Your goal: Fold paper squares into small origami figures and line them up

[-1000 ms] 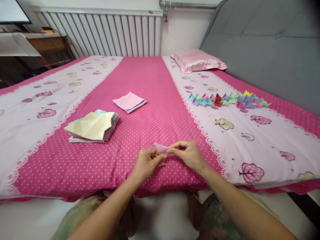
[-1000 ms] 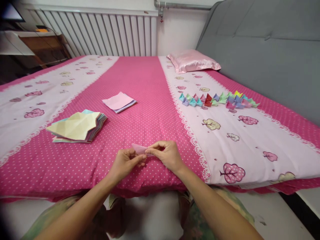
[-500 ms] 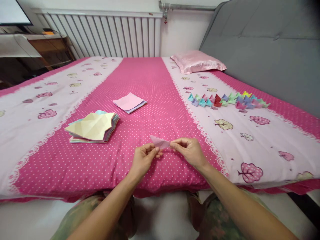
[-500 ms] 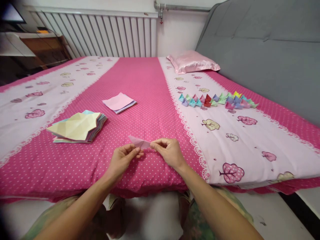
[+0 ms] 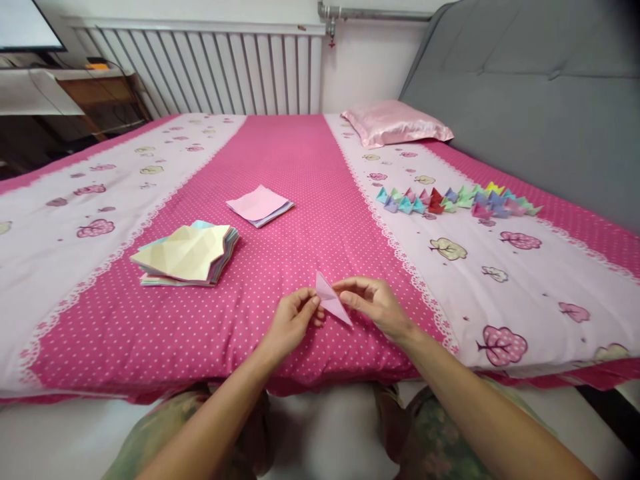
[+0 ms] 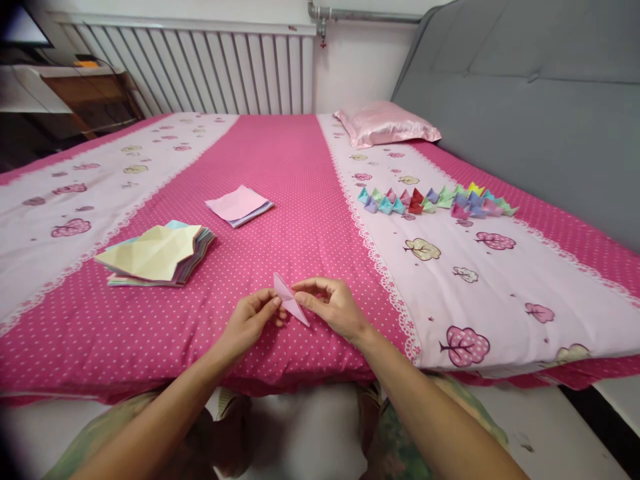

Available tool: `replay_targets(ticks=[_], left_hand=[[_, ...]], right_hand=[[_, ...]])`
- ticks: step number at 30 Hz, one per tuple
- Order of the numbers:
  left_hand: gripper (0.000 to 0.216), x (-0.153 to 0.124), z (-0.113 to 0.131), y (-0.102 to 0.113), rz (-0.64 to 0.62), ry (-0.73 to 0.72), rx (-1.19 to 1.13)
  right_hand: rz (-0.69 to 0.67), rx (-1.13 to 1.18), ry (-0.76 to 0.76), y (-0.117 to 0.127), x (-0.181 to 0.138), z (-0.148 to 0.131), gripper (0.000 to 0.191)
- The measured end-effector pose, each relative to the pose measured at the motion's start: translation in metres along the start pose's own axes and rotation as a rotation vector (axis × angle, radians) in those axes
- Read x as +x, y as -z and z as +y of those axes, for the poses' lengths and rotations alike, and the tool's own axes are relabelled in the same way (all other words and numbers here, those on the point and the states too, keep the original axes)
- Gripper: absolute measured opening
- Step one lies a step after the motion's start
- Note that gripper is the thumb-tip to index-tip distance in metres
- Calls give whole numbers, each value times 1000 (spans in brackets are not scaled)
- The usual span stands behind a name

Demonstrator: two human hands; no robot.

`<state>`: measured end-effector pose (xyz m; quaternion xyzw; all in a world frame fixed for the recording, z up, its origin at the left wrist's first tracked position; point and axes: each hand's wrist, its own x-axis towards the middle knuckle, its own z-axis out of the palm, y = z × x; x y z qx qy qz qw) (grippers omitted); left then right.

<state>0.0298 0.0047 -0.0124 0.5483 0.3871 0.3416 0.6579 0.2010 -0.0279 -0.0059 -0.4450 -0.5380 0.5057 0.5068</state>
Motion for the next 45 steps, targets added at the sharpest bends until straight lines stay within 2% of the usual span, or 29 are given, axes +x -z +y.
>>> replay_targets(ticks=[7, 45], left_hand=[[21, -4, 2, -2, -78, 1, 39], [19, -5, 0, -1, -109, -27, 150]], right_hand=[[19, 30, -7, -2, 1, 3, 18], [-7, 34, -34, -4, 1, 7, 22]])
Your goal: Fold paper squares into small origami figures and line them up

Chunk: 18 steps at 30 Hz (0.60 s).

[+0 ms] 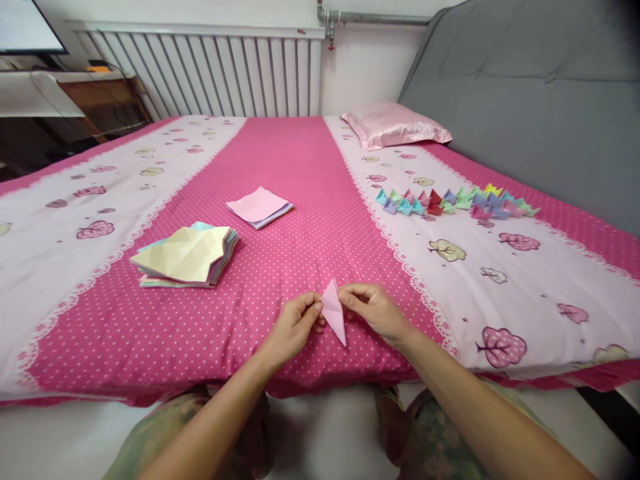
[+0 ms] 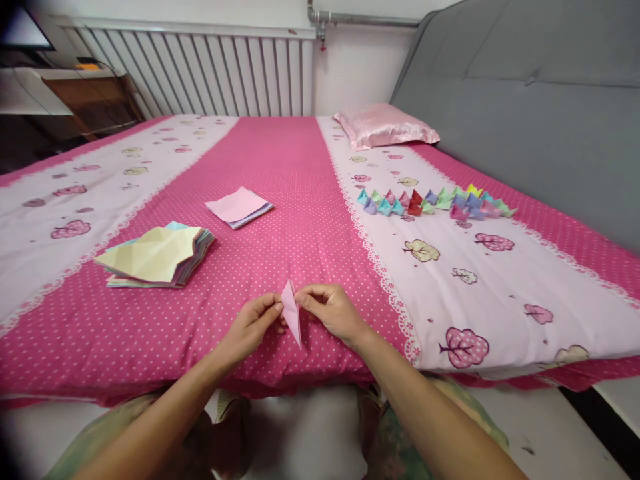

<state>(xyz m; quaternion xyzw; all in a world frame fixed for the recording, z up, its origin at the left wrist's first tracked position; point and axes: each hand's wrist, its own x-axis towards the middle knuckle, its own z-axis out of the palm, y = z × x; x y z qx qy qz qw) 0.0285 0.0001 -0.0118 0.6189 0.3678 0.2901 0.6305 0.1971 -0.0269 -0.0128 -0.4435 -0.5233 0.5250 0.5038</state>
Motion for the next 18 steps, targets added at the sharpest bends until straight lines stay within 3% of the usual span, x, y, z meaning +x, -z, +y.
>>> replay_targets(ticks=[9, 18], left_hand=[[20, 1, -3, 0, 37, -1, -32], [20, 1, 1, 0, 55, 8, -62]], right_hand=[[-18, -90, 90, 1, -1, -3, 17], [-48, -178, 52, -1, -2, -3, 31]])
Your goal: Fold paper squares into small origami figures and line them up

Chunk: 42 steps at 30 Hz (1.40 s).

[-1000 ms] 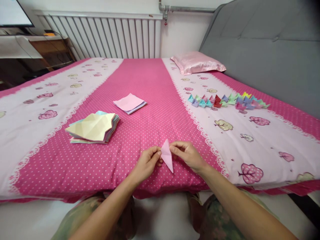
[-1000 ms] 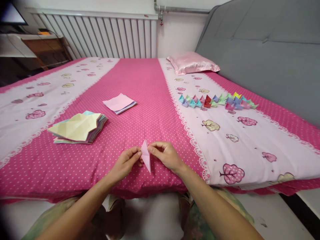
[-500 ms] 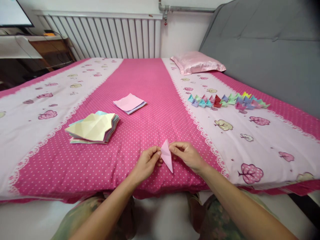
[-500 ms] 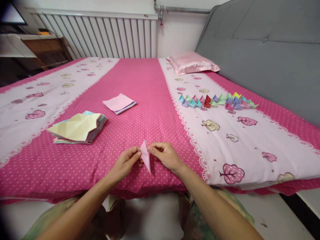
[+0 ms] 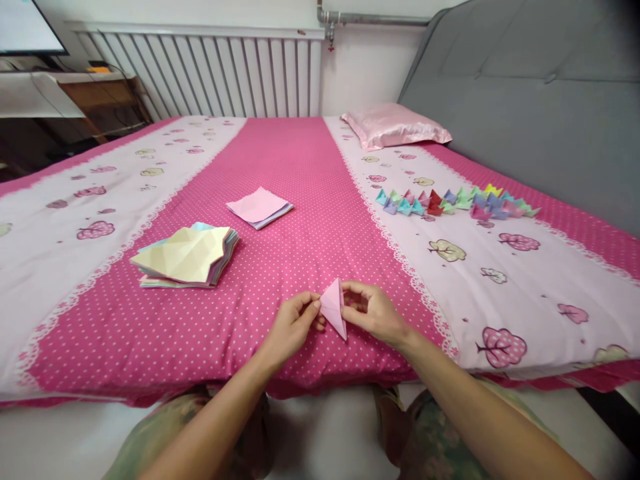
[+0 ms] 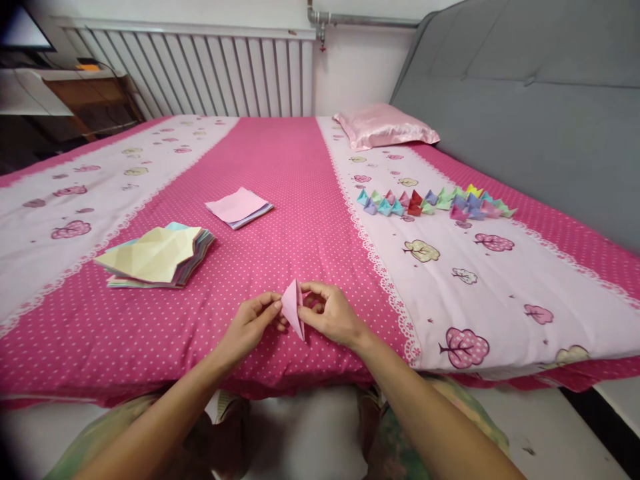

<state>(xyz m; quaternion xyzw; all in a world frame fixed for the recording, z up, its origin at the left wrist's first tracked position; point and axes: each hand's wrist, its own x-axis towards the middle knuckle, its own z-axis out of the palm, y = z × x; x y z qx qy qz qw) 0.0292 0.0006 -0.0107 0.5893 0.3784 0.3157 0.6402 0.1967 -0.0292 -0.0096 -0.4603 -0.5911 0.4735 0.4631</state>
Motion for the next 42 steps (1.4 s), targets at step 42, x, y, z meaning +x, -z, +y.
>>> replay_targets(ticks=[42], left_hand=[[23, -8, -3, -22, 22, 162, -266]], right_hand=[[292, -317, 315, -22, -7, -2, 38]])
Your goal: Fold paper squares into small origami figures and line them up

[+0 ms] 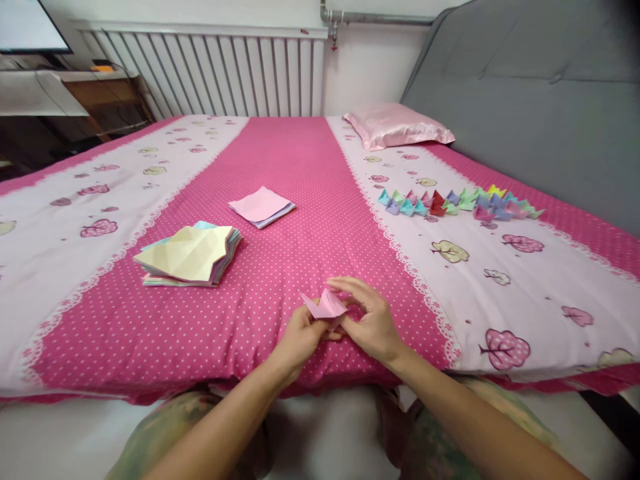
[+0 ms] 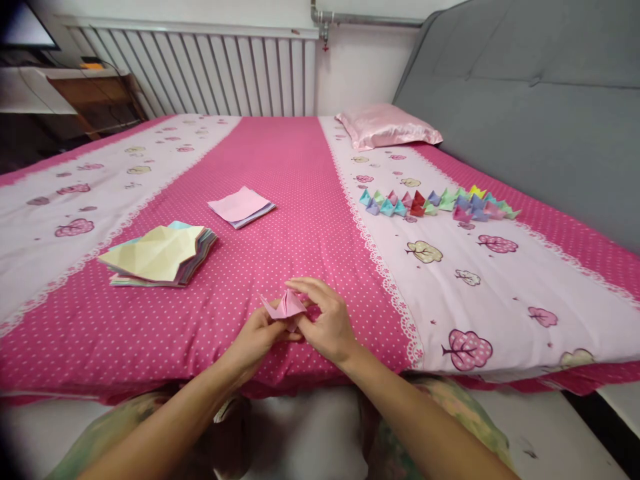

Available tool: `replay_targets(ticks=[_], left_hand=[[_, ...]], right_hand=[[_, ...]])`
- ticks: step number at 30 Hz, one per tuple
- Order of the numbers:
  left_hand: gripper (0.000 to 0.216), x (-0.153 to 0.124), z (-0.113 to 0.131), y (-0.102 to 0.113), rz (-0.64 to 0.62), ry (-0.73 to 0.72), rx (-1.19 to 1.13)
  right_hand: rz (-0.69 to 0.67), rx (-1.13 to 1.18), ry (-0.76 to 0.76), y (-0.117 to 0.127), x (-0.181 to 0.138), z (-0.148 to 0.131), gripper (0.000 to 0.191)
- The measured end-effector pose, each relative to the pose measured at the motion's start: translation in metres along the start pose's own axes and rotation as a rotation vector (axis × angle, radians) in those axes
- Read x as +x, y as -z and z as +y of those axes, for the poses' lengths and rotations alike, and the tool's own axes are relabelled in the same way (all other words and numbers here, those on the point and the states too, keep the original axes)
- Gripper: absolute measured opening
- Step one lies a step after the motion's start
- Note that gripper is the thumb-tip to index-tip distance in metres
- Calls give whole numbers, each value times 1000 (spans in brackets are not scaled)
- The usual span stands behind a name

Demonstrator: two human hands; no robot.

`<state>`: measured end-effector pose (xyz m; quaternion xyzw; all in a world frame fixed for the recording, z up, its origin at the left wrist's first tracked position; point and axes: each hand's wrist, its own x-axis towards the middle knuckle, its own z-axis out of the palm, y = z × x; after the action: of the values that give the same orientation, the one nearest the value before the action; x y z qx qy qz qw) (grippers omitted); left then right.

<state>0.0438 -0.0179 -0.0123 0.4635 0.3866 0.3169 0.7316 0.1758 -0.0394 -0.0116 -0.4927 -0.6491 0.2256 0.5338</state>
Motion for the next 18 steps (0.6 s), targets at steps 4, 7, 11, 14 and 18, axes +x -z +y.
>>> replay_targets(ticks=[4, 7, 11, 14, 18], left_hand=[[21, 3, -3, 3, -18, -108, 127], [23, 3, -8, 6, 123, -244, 223], [24, -2, -14, 5, 429, -388, 356], [15, -6, -16, 3, 478, -490, 487], [11, -9, -15, 4, 445, -526, 634]], right_hand=[[43, -14, -15, -1, -1, 1, 36], [97, -16, -64, -3, -2, 2, 34], [161, 69, -167, -6, -3, 2, 30], [162, 124, -224, -6, -3, 3, 20], [137, 183, -283, -5, -3, 5, 11]])
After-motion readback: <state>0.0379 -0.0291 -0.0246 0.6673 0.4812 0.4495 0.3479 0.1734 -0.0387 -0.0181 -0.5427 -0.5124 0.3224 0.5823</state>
